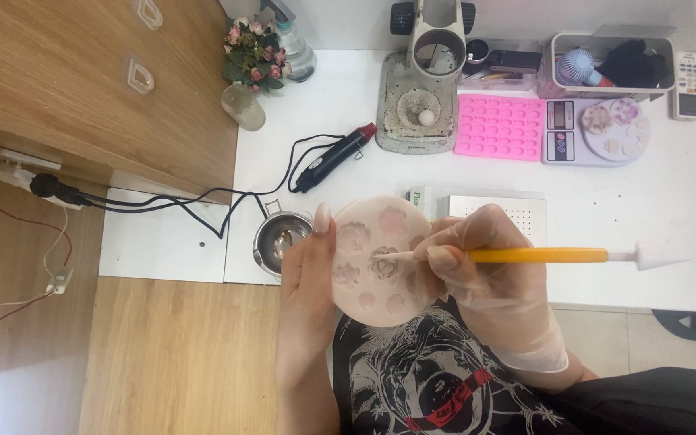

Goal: Cleaning and refining the details of silicone flower molds using a sculpting tool.

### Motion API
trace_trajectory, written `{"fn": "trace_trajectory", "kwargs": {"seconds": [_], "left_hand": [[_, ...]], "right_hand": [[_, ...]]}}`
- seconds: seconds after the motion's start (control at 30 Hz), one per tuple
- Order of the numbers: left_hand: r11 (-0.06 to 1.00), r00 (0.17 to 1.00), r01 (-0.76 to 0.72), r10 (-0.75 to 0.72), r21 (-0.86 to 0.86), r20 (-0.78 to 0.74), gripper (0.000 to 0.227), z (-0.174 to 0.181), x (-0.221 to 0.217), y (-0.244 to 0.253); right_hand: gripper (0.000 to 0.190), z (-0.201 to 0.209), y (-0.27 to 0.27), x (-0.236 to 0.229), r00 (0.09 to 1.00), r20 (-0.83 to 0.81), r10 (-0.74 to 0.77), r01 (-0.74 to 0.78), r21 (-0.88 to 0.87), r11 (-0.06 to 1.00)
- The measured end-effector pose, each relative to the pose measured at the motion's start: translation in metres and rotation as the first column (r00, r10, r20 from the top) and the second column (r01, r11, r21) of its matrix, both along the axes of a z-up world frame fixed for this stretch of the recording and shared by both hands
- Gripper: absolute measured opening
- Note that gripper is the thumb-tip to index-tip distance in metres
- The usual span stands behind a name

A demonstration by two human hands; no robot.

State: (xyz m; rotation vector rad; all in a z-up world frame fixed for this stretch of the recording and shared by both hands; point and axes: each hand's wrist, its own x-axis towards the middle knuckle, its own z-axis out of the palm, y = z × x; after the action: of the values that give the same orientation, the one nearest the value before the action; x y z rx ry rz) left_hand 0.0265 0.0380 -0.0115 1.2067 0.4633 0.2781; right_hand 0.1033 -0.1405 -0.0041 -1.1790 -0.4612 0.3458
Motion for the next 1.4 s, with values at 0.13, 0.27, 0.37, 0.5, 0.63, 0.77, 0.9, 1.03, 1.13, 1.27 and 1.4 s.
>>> {"fn": "trace_trajectory", "kwargs": {"seconds": [0.13,0.27,0.37,0.5,0.63,0.77,0.9,1.03,1.13,1.27,1.4], "left_hand": [[0.996,1.0,0.005,-0.005,-0.089,-0.004,0.051,0.02,0.008,-0.001],[0.997,0.999,-0.013,0.01,-0.071,-0.052,0.049,0.011,0.005,-0.001],[0.997,0.999,-0.029,0.026,-0.067,-0.036,0.049,0.009,0.002,-0.001],[0.999,0.994,-0.048,0.046,-0.013,-0.104,0.049,0.014,-0.003,-0.001],[0.996,0.998,-0.05,0.047,0.077,0.043,0.046,-0.012,-0.017,-0.001],[0.992,0.99,-0.115,0.11,0.055,0.086,0.043,-0.011,-0.022,-0.008],[0.965,0.962,-0.26,0.257,0.024,0.095,0.038,0.003,-0.023,-0.015],[0.942,0.954,-0.179,0.096,0.284,0.283,0.042,0.017,-0.03,-0.012],[0.908,0.954,-0.139,0.016,0.396,0.299,0.043,0.027,-0.033,-0.015],[0.902,0.975,-0.149,0.065,0.406,0.213,0.04,0.035,-0.037,-0.018],[0.896,0.985,-0.147,0.097,0.418,0.139,0.036,0.041,-0.037,-0.018]], "right_hand": [[0.021,0.004,-0.001,0.003,1.0,-0.028,0.005,-0.007,-0.059,0.998],[0.023,0.006,0.001,0.004,0.991,-0.135,-0.012,0.015,0.024,1.0],[0.025,0.002,-0.002,0.007,0.988,-0.156,-0.005,0.011,0.034,0.999],[0.03,-0.008,-0.005,0.008,0.998,-0.036,0.045,-0.036,0.203,0.978],[0.027,-0.011,-0.004,0.006,0.998,0.056,0.002,-0.004,0.05,0.999],[0.024,-0.001,-0.005,0.005,0.987,0.147,-0.064,0.023,0.263,0.964],[0.025,0.009,-0.003,0.003,0.966,0.099,-0.24,0.216,0.207,0.954],[0.021,-0.003,-0.01,-0.001,0.958,0.249,-0.143,0.1,0.175,0.979],[0.026,-0.002,-0.01,-0.004,0.951,0.309,-0.011,-0.015,0.082,0.996],[0.033,-0.001,-0.012,-0.008,0.943,0.328,0.054,-0.061,0.012,0.998],[0.034,0.017,-0.013,-0.006,0.937,0.292,0.19,-0.143,-0.172,0.975]]}}
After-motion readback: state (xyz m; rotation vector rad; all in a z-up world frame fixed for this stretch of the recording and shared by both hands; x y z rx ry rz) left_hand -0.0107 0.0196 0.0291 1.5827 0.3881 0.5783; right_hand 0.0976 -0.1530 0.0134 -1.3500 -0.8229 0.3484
